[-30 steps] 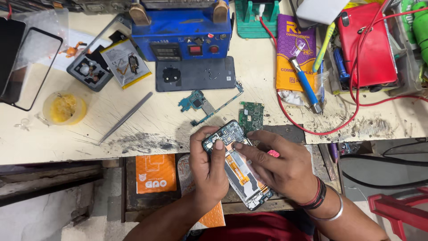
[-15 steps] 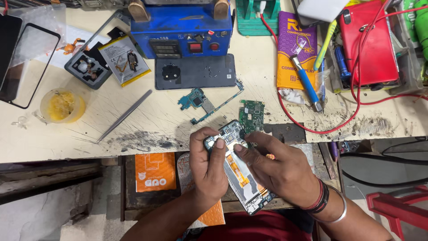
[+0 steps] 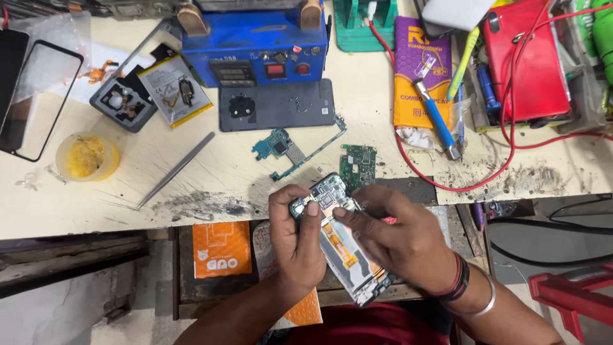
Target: The person repairs a disassembled smartphone at a cluttered workbench. They hold the phone frame, peel adhesive and film from the inside, align the motherboard over the frame, press it into place, and use a tool to work on the board and connectors while other phone parts and screens lie on the bench.
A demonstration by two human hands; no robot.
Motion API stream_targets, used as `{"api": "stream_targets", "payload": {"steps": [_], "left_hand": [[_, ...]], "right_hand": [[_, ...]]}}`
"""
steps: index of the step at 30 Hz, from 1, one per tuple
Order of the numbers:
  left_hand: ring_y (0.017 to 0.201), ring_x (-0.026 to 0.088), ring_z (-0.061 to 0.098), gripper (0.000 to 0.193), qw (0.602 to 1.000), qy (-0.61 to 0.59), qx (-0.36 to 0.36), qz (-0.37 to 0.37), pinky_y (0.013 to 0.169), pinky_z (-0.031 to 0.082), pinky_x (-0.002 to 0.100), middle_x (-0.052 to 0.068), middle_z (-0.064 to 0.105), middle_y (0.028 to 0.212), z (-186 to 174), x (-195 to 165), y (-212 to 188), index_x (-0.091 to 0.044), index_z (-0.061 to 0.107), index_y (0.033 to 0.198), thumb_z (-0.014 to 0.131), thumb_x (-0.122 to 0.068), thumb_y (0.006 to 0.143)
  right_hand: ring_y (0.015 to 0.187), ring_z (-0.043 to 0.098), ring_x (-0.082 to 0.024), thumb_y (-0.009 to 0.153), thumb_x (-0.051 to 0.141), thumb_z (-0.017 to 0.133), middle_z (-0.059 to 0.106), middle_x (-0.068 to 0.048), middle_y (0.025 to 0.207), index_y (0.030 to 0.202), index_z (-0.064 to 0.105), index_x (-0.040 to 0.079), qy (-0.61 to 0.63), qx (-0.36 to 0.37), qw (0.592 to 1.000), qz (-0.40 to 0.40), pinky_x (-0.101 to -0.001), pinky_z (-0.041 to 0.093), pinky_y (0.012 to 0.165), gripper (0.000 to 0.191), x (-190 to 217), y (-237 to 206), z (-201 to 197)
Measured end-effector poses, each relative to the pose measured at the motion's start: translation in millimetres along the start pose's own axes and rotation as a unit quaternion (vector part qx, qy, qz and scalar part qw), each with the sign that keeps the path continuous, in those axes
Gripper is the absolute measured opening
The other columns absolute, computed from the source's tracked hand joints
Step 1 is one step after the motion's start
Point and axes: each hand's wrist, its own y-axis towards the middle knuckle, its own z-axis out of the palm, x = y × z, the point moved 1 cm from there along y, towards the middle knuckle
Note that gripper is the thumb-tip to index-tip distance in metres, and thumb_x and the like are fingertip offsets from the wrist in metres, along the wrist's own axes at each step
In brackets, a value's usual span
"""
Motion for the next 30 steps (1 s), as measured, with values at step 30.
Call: {"api": "stream_targets", "payload": {"steps": [30], "left_hand": [[0.093,0.010,0.064,0.020,0.984,0.173,0.038,0.028,0.083,0.055,0.027,0.010,0.062,0.111,3.1,-8.8,-3.0,0.000,0.048,0.127,0.053,-0.007,0.109]], "right_hand": [[0.074,0.073,-0.017,0.081,0.009,0.079,0.064,-0.014,0.118,0.097,0.070,0.008,0.030,-0.014,0.998,0.053,-0.0305,0.055,0.060,0.018,-0.8,0.6,-0.2]]}}
